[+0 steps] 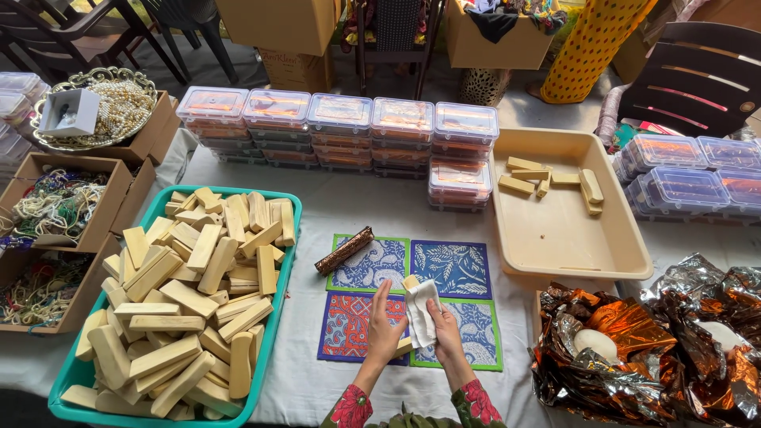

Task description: The person wipes rectangular soap bars with a white cloth, then wraps them in aluminum foil. They place the wrapped bars on a patterned mat and continue wiping additional soap bars from a tray.

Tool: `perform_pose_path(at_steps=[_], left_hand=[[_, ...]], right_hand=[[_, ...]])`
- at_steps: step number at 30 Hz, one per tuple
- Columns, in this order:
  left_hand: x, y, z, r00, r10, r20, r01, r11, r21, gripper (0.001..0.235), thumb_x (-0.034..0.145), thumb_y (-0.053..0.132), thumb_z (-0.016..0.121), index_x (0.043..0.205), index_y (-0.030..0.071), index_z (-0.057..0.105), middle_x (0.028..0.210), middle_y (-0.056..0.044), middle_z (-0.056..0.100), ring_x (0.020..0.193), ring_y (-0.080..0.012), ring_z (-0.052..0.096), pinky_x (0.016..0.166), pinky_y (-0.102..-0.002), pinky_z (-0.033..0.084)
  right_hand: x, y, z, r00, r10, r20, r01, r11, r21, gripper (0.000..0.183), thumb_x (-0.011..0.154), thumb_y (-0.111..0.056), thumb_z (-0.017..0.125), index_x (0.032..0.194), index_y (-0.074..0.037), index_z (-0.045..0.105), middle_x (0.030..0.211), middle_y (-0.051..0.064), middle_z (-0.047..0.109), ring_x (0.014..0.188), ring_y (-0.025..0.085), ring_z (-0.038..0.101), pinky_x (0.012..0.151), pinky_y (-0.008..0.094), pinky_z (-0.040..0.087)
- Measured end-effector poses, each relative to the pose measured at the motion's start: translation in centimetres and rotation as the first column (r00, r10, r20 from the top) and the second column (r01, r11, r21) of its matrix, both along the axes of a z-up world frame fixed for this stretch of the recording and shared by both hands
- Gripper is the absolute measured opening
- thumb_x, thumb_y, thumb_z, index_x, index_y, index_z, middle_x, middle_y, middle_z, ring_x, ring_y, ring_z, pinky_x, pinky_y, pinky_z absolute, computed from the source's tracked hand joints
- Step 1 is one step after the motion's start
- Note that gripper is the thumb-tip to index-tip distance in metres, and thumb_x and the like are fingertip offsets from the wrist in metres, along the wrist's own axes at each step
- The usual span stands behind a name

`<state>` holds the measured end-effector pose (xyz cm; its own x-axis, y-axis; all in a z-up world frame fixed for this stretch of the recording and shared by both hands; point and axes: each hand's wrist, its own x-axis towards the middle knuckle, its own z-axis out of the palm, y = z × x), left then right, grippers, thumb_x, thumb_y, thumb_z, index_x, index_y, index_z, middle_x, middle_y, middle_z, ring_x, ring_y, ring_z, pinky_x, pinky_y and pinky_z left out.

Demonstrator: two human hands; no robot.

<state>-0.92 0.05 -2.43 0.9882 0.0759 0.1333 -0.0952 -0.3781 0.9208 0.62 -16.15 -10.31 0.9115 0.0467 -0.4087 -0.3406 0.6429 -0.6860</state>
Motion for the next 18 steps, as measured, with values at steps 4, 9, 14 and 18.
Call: perform_pose_path(at_steps=[4,9,14,18], left_hand=[[0.3,0.8,0.3,0.996,-0.049,-0.071,0.046,0.998,-0.045,0.075,0.087,0.022,0.077,0.153,0.011,0.042,0.155,-0.011,0.049,0.137,-0.0266,0.050,0.112,-0.039,0.042],[-0.2,1.5,-0.7,0.978,-0.146,-0.152,0.102,0.959,-0.263,0.049,0.096,0.029,0.067,0.141,0.011,0.062,0.129,-0.009,0.072,0.111,-0.0195,0.072,0.097,-0.032,0.056],[-2.1,1.8,-1.8,0.965,-0.199,-0.174,0.129,0.929,-0.347,0.035,0.091,0.026,0.076,0.120,0.006,0.076,0.110,-0.005,0.081,0.104,-0.0134,0.075,0.092,-0.028,0.056],[-3.7,0.5,-1.9,0.939,-0.278,-0.200,0.180,0.897,-0.404,0.036,0.085,0.022,0.082,0.116,0.004,0.077,0.106,-0.005,0.081,0.100,-0.0140,0.076,0.091,-0.030,0.059]], right_hand=[[-0.4,-0.7,-1.3,0.999,0.003,0.037,0.003,0.987,-0.160,0.031,0.099,-0.027,0.065,0.115,0.000,0.070,0.092,0.007,0.077,0.072,0.011,0.071,0.062,0.026,0.058],[-1.2,-1.4,-1.2,0.996,-0.002,0.086,0.029,0.948,-0.316,0.033,0.099,-0.027,0.068,0.113,0.002,0.074,0.091,0.006,0.077,0.072,0.008,0.068,0.062,0.023,0.055],[-0.8,-2.7,-3.9,0.986,-0.168,0.008,0.167,0.972,-0.166,0.035,0.099,-0.027,0.066,0.118,0.003,0.068,0.094,0.008,0.077,0.076,0.013,0.071,0.065,0.028,0.057],[-0.5,-2.7,-3.6,0.978,-0.208,-0.023,0.207,0.977,-0.049,0.038,0.100,-0.031,0.064,0.119,0.002,0.065,0.095,0.012,0.076,0.078,0.018,0.073,0.067,0.032,0.060]])
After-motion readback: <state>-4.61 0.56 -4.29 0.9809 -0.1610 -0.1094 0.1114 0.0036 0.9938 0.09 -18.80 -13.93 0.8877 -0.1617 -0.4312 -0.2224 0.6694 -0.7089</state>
